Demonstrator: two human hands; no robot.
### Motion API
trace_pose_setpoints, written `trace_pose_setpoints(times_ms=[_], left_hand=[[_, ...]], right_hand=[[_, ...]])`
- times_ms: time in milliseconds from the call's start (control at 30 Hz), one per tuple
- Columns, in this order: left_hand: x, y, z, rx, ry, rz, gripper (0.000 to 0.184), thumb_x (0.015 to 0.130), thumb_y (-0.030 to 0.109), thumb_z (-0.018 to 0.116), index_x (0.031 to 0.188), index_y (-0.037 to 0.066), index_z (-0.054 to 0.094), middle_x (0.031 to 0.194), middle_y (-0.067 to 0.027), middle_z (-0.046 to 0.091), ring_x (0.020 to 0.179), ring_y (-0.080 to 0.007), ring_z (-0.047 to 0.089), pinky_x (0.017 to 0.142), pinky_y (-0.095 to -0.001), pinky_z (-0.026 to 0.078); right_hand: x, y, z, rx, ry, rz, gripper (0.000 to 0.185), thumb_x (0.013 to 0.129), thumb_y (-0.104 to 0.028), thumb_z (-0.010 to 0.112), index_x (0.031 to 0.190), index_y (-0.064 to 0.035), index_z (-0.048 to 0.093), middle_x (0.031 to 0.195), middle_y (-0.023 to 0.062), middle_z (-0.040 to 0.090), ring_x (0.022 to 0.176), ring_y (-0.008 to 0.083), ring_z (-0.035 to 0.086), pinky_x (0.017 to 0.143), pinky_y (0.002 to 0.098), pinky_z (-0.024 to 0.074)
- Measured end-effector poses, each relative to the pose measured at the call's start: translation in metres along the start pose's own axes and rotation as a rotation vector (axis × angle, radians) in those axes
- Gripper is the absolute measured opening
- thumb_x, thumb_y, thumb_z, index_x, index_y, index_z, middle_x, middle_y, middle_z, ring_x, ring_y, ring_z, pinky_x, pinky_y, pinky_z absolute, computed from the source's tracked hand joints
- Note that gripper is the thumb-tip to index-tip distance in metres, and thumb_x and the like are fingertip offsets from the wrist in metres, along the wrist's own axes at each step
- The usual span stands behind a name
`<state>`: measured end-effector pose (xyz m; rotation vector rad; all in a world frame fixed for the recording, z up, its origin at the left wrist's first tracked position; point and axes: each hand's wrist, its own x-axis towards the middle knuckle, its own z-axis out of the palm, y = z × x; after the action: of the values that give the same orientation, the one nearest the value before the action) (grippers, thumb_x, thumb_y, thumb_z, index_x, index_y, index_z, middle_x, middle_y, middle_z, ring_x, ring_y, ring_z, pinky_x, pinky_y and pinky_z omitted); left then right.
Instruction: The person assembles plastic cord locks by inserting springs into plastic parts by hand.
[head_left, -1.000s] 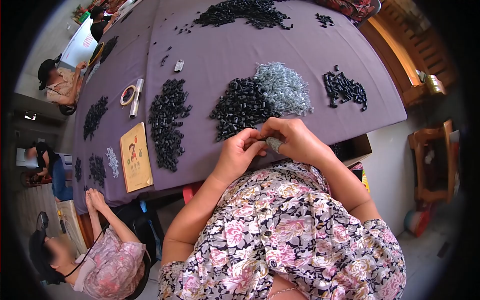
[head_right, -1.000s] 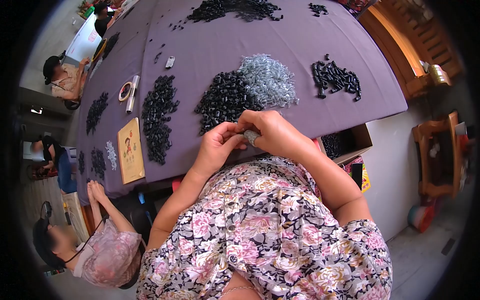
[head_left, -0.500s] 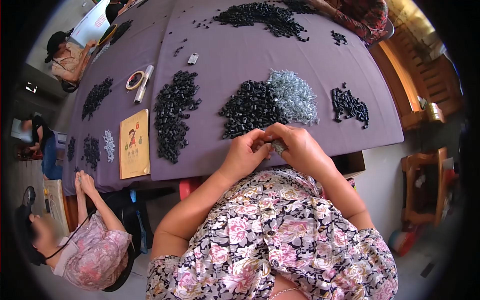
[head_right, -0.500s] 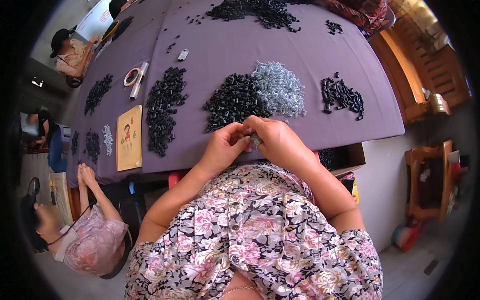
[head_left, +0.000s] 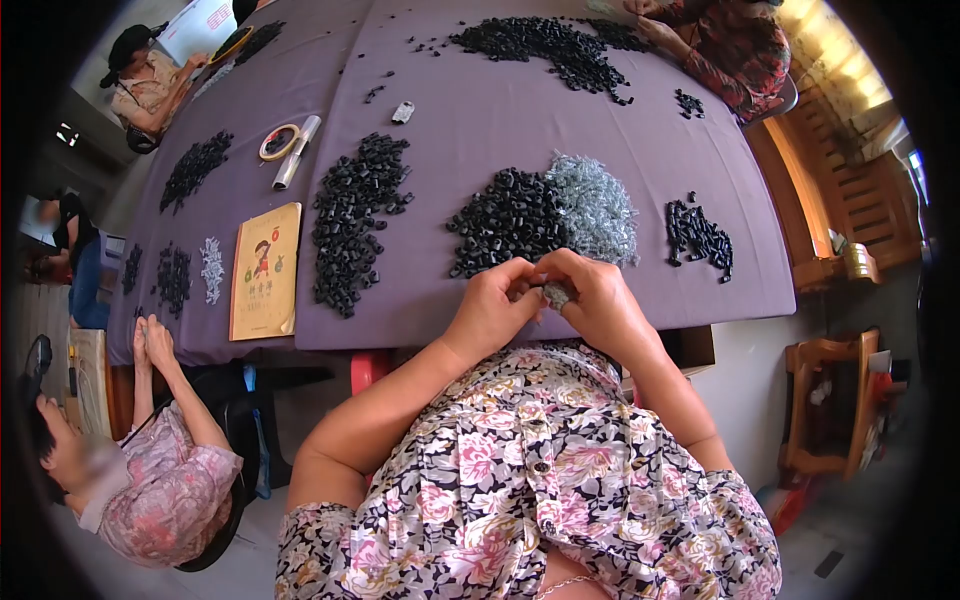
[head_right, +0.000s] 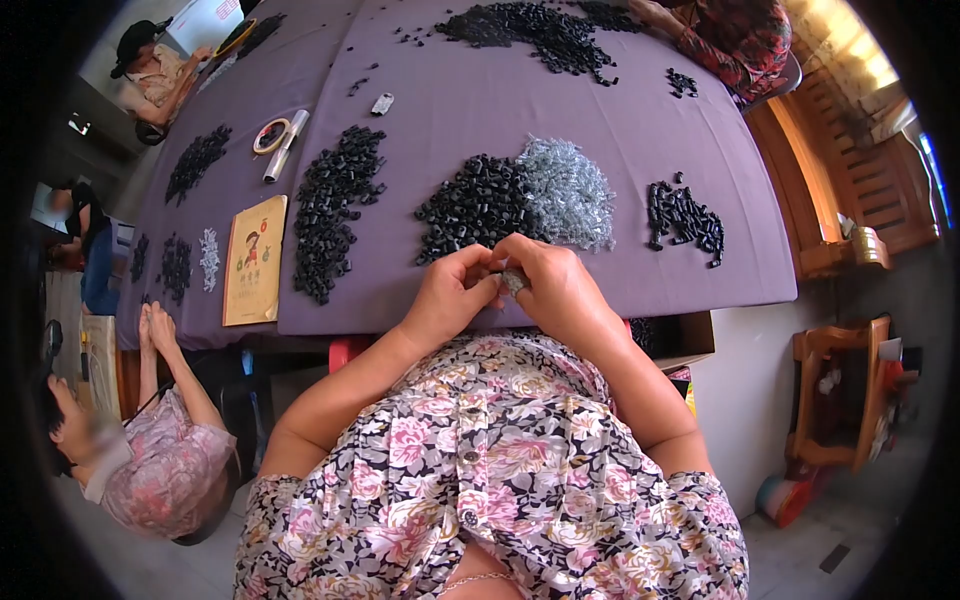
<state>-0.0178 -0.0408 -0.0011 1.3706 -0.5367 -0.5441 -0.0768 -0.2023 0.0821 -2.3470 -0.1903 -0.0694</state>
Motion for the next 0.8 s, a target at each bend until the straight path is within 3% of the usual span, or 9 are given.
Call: trace_pose_setpoints(times_ms=[67, 167, 267, 500, 800], left_hand=[[0.002, -0.003, -0.001, -0.128, 0.003, -0.025, 0.015, 0.097, 0.002, 0.059, 0.111, -0.002, 0.061, 0.092, -0.0055, 0.069, 0.076, -0.0105, 0.067, 0.071, -0.0254, 0.056], [0.004, -0.007, -0.009, -0.322, -0.008, -0.063, 0.014, 0.096, 0.003, 0.060, 0.109, 0.000, 0.062, 0.093, -0.0044, 0.069, 0.078, -0.0104, 0.067, 0.070, -0.0258, 0.056], [0.004, 0.000, -0.008, -0.332, 0.036, -0.057, 0.012, 0.097, 0.007, 0.060, 0.108, 0.001, 0.062, 0.094, -0.0035, 0.068, 0.083, -0.0101, 0.067, 0.071, -0.0258, 0.056], [0.007, 0.002, -0.001, -0.564, 0.135, -0.088, 0.012, 0.099, 0.012, 0.057, 0.108, 0.006, 0.064, 0.097, -0.0027, 0.068, 0.088, -0.0106, 0.066, 0.078, -0.0279, 0.056], [0.009, -0.011, -0.005, -0.597, 0.143, -0.192, 0.011, 0.099, 0.012, 0.058, 0.106, 0.006, 0.064, 0.097, -0.0025, 0.067, 0.085, -0.0097, 0.065, 0.075, -0.0282, 0.057]], right_hand=[[0.001, -0.004, -0.002, 0.032, -0.008, 0.028, 0.045, 0.069, 0.013, 0.059, 0.112, -0.0001, 0.062, 0.100, 0.0196, 0.071, 0.096, 0.0364, 0.070, 0.081, 0.0399, 0.0551], [0.001, -0.008, 0.000, 0.073, 0.028, 0.106, 0.041, 0.078, 0.006, 0.068, 0.118, -0.0004, 0.064, 0.100, 0.0125, 0.070, 0.084, 0.0233, 0.071, 0.075, 0.0346, 0.0561], [0.002, -0.006, 0.004, 0.042, 0.036, 0.039, 0.054, 0.069, 0.010, 0.060, 0.122, -0.0007, 0.061, 0.107, 0.0187, 0.067, 0.088, 0.0368, 0.068, 0.076, 0.0417, 0.0544], [0.006, 0.000, 0.017, -0.254, 0.167, -0.123, 0.050, 0.071, 0.002, 0.064, 0.121, -0.0004, 0.060, 0.098, 0.0173, 0.063, 0.087, 0.0390, 0.066, 0.073, 0.0448, 0.0541], [0.014, 0.015, 0.032, -0.529, 0.184, -0.189, 0.035, 0.074, -0.008, 0.070, 0.107, -0.0037, 0.059, 0.089, 0.0103, 0.061, 0.083, 0.0283, 0.068, 0.067, 0.0389, 0.0561]])
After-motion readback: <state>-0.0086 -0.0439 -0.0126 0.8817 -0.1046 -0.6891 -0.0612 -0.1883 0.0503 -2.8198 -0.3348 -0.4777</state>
